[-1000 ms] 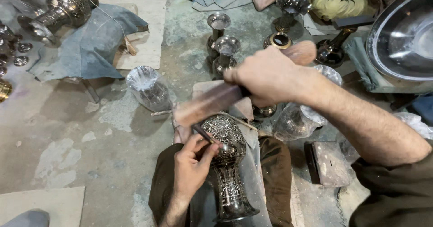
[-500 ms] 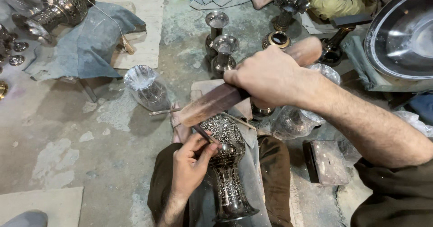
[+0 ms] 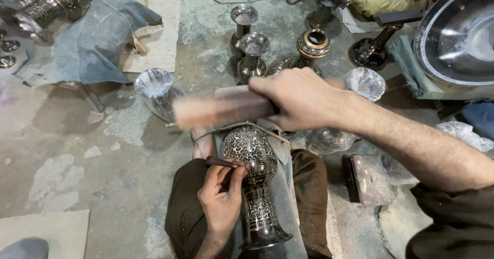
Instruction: The person uses a chisel and a wooden mallet to engrave intricate patterns onto a silver-colored metal vase. They repeatedly strike the chisel to create detailed designs on the vase's surface.
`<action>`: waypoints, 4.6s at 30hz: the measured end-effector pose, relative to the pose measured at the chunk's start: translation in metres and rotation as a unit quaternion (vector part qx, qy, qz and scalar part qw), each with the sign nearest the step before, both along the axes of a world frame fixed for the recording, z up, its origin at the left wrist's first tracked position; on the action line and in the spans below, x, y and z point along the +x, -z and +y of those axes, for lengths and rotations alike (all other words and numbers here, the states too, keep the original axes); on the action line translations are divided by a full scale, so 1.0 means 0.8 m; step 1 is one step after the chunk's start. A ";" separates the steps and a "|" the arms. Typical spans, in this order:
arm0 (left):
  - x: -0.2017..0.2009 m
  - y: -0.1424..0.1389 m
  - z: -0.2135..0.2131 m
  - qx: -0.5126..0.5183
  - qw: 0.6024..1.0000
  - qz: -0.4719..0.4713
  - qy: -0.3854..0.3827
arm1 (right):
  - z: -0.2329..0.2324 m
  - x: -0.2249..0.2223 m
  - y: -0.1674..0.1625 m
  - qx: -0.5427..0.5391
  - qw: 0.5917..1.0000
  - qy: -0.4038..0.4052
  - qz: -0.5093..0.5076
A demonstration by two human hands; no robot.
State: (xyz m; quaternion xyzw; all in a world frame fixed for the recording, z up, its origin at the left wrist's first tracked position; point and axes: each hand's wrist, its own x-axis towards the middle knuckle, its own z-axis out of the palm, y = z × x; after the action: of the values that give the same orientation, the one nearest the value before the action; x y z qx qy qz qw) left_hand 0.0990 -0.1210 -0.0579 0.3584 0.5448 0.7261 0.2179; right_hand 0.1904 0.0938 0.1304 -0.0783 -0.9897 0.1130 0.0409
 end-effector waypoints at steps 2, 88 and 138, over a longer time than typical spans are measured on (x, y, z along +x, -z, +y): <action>-0.001 0.001 -0.002 -0.020 1.000 0.010 0.001 | -0.009 -0.007 -0.012 -0.045 0.999 0.007 0.019; -0.082 -0.031 0.017 -0.052 0.949 0.175 0.256 | -0.016 0.060 -0.006 0.040 0.989 0.144 0.011; -0.002 0.029 -0.016 -0.009 0.999 0.030 -0.006 | -0.079 -0.059 -0.051 0.208 0.967 -0.031 -0.147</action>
State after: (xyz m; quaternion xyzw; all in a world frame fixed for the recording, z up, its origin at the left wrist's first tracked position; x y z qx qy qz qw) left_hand 0.0975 -0.1335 -0.0813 0.3751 0.5597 0.7114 0.1999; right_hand 0.1433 0.0306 0.1710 -0.0532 -0.9885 -0.1064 -0.0936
